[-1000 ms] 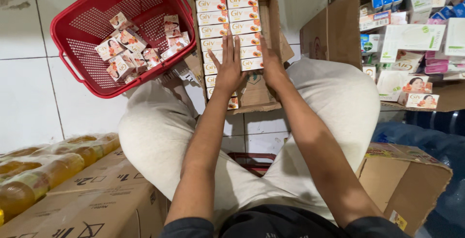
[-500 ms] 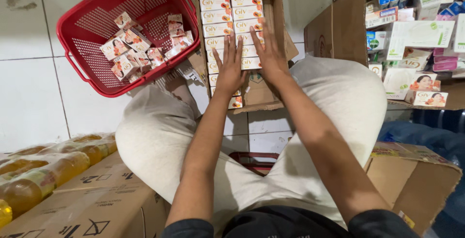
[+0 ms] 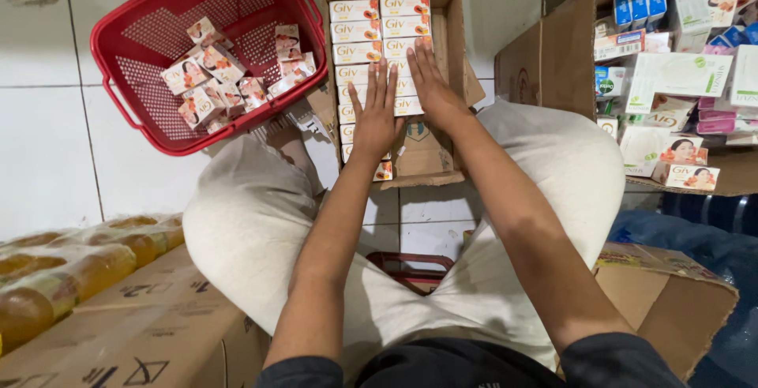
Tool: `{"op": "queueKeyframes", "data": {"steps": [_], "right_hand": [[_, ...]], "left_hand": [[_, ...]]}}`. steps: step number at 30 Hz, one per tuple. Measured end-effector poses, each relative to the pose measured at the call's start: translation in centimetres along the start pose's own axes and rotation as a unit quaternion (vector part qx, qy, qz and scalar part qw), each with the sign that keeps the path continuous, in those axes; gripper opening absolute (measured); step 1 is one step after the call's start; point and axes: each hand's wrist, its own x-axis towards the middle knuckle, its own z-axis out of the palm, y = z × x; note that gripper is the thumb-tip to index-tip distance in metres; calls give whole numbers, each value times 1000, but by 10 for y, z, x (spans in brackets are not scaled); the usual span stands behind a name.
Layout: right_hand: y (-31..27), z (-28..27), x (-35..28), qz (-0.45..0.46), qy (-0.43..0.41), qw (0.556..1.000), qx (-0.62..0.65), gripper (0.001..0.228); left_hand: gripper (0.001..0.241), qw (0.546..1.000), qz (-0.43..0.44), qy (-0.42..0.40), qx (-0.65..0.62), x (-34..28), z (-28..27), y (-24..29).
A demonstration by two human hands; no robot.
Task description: The person sorts soap boxes by taking them out of a large container and arranging them neatly inside a smaller cardboard box while sitting on the floor.
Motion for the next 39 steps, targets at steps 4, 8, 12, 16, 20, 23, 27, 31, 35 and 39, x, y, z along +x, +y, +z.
{"op": "queueKeyframes", "data": {"steps": [4, 8, 12, 16, 20, 23, 27, 31, 35, 39], "right_hand": [[-24, 14, -5, 89, 26, 996, -6, 114], [-53, 38, -16, 168, 24, 985, 23, 115], [-46, 41, -18, 121, 42, 992, 15, 125], [-57, 27, -20, 143, -8, 989, 30, 139], [-66, -11, -6, 192, -158, 969, -5, 146], [-68, -48, 10, 74, -161, 982, 65, 121], [-104, -74, 46, -56, -4, 978, 199, 93], [-146, -45, 118, -113, 29, 950, 289, 74], [-173, 47, 219, -49, -93, 941, 323, 80], [-188, 149, 299, -24, -136, 953, 269, 95]], "left_hand": [[113, 999, -24, -26, -7, 1, 3, 2], [111, 999, -23, -17, 23, 0, 8, -1], [114, 999, -23, -19, 13, -1, 12, 0], [121, 996, -32, -78, 0, 0, 3, -4], [127, 991, -36, -87, -96, 2, -34, -13], [130, 986, -93, -92, -103, 27, -71, -37], [114, 982, -152, -89, -75, 95, -116, -137], [66, 985, -144, 19, -90, 74, -157, -265], [37, 966, -199, 43, -160, 5, -132, -359], [87, 956, -280, -23, -87, -56, -72, -404]]}}
